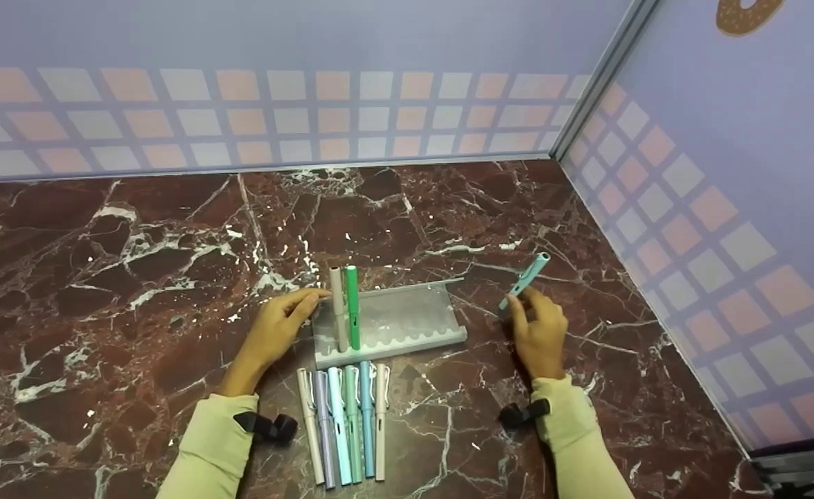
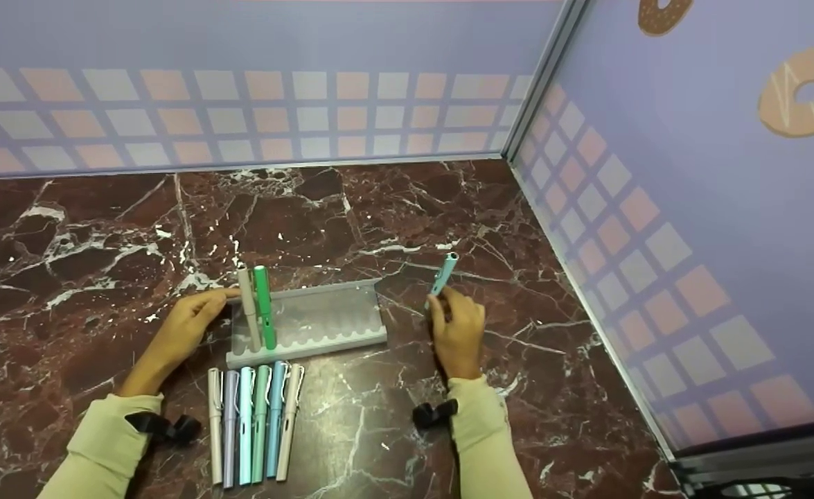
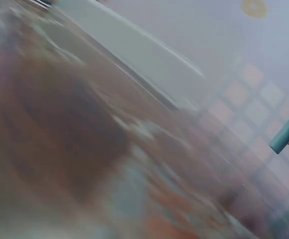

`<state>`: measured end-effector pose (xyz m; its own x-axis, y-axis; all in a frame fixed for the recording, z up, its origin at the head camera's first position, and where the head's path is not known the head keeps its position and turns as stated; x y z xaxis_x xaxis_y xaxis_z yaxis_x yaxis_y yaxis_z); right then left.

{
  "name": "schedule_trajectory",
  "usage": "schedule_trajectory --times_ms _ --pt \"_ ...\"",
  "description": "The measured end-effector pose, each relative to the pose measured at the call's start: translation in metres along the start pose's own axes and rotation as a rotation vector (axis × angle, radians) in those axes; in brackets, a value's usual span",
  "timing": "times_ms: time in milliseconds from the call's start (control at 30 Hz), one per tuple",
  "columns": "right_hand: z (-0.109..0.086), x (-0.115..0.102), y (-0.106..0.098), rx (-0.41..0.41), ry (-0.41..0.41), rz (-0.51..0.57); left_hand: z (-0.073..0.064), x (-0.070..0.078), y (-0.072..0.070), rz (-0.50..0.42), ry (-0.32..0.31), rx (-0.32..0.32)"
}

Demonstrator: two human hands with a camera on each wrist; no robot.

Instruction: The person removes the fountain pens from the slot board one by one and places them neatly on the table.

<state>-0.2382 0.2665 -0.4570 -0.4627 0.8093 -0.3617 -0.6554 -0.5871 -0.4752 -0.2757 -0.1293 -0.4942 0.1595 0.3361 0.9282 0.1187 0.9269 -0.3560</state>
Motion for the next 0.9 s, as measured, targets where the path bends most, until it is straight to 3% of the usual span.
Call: schedule_trajectory --times_ms 500,900 --pt "-0.008 -0.002 -0.003 -0.033 0.029 0.006 -0.002 -0.002 0.001 0.001 -0.014 -0.001" --pt "-0.045 -0.045 -0.022 -0.138 0.051 0.065 0.000 0.000 -0.001 0.010 -0.001 0.004"
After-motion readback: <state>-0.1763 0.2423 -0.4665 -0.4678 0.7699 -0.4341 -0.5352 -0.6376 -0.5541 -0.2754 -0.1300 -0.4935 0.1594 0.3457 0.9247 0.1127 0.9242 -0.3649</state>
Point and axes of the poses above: each hand's wrist, its own z-axis towards the middle knuckle, its own y-axis out of the palm, x = y × z, the point moved 10 cm from there along z, towards the middle knuckle, and after that the axes turned 7 degrees about -y, right-handed, at the moved point
